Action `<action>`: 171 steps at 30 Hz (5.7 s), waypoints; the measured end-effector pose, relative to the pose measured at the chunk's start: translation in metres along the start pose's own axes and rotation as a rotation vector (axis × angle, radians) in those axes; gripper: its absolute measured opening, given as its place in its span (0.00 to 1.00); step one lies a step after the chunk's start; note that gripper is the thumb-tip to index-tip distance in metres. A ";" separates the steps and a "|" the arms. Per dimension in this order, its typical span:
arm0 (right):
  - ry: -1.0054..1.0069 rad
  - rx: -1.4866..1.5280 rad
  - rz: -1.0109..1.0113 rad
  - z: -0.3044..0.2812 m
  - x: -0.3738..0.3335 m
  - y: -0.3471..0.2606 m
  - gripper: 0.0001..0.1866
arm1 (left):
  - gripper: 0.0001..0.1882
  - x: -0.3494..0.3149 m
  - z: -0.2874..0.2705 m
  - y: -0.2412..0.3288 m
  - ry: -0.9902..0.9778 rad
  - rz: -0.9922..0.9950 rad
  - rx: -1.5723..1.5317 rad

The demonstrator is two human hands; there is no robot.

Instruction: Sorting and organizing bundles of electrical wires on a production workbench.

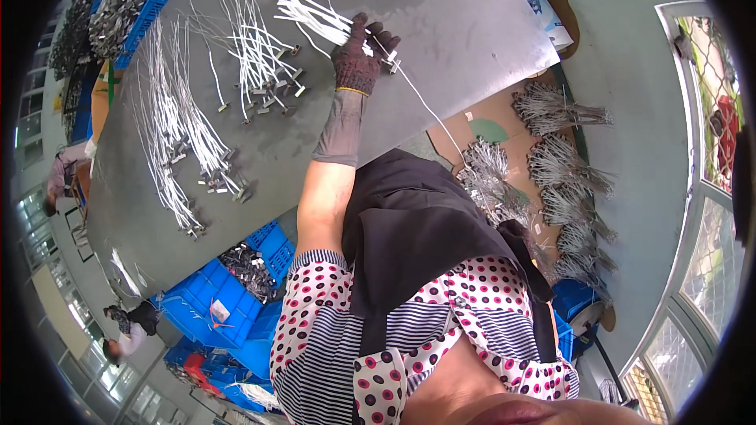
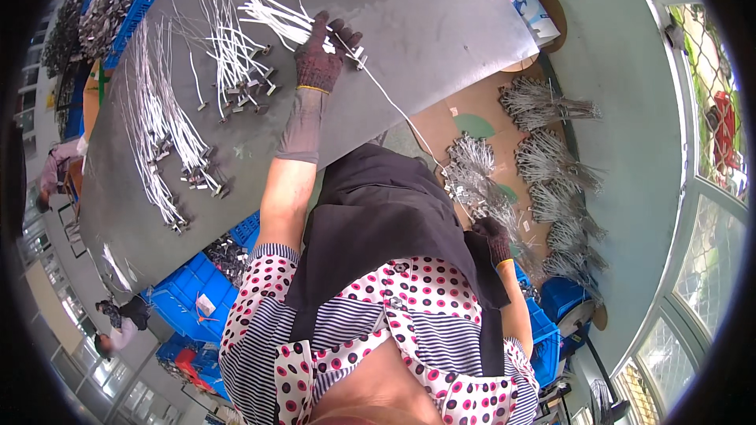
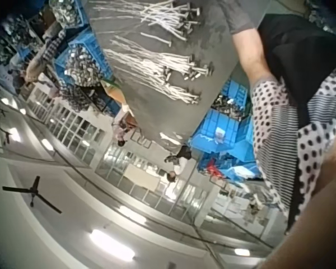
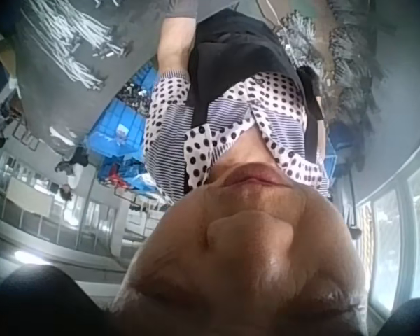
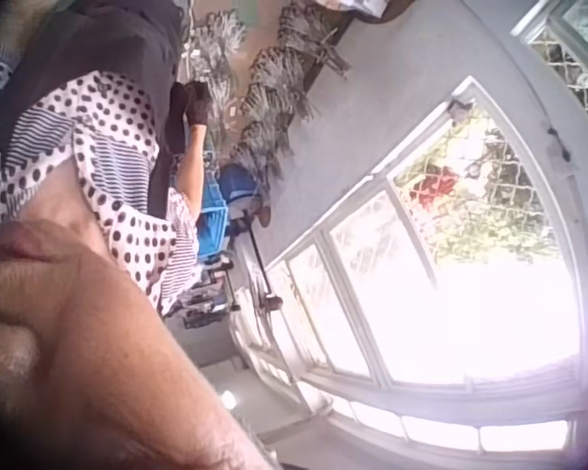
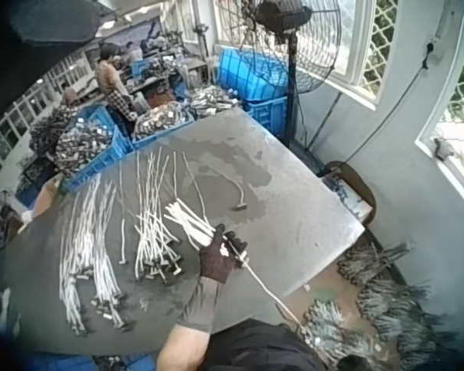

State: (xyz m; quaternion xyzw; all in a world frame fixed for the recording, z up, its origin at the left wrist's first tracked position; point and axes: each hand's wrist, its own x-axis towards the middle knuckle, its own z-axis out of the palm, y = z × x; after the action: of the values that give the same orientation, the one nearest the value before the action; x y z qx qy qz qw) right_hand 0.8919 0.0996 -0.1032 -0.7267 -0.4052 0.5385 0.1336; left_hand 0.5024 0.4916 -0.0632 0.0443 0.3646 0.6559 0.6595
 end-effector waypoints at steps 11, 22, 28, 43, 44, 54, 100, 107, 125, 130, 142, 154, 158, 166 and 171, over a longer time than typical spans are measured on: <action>0.028 0.039 -0.265 0.029 0.095 -0.078 0.16 | 0.17 -0.047 -0.035 -0.045 -0.281 -0.357 0.396; -0.240 0.179 -0.475 0.064 0.105 -0.150 0.21 | 0.15 -0.049 -0.025 -0.041 -0.336 -0.226 0.465; -0.442 0.104 -0.534 0.043 0.105 -0.162 0.16 | 0.13 -0.052 -0.012 -0.029 -0.385 -0.309 0.305; -0.096 0.117 -0.240 0.060 0.081 -0.163 0.17 | 0.10 -0.044 -0.022 -0.038 -0.052 -0.201 0.558; -0.100 0.145 -0.203 0.058 0.076 -0.166 0.17 | 0.10 -0.045 -0.027 -0.038 -0.067 -0.250 0.534; 0.009 0.400 -0.158 0.072 0.126 -0.182 0.24 | 0.12 -0.055 -0.017 -0.035 -0.250 -0.175 0.731; -0.108 0.074 -0.496 0.083 0.353 -0.460 0.14 | 0.20 -0.034 -0.106 0.087 0.121 -0.036 0.273; -0.162 0.883 -0.395 0.065 0.279 -0.397 0.16 | 0.14 -0.030 -0.080 0.069 0.233 -0.023 0.468; -0.123 0.077 0.006 0.035 0.081 -0.056 0.16 | 0.09 -0.023 -0.025 -0.051 -0.072 -0.349 0.121; 0.054 0.013 0.057 0.025 0.025 -0.012 0.15 | 0.12 -0.005 -0.011 -0.032 -0.041 -0.159 0.050; 0.240 -0.052 -0.049 0.026 0.012 -0.003 0.13 | 0.14 -0.017 -0.010 -0.018 0.032 -0.045 0.088; 0.045 0.577 -0.154 0.071 0.134 -0.232 0.27 | 0.10 -0.102 -0.015 -0.082 -0.282 -0.325 0.533; 0.018 0.605 -0.098 0.077 0.156 -0.283 0.32 | 0.13 -0.101 -0.014 -0.086 -0.314 -0.212 0.849; 0.036 0.644 -0.192 0.101 0.198 -0.350 0.27 | 0.13 -0.061 -0.012 -0.057 -0.189 0.347 1.494; 0.310 -0.368 -0.632 0.099 0.238 -0.366 0.28 | 0.16 -0.037 -0.011 -0.007 0.083 0.216 1.635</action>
State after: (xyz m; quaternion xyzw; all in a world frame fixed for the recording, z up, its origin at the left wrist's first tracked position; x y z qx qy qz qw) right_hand 0.6621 0.4828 -0.0707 -0.6506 -0.6738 0.2729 0.2199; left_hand 0.5073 0.4526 -0.0589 0.5208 0.7445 0.2445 0.3387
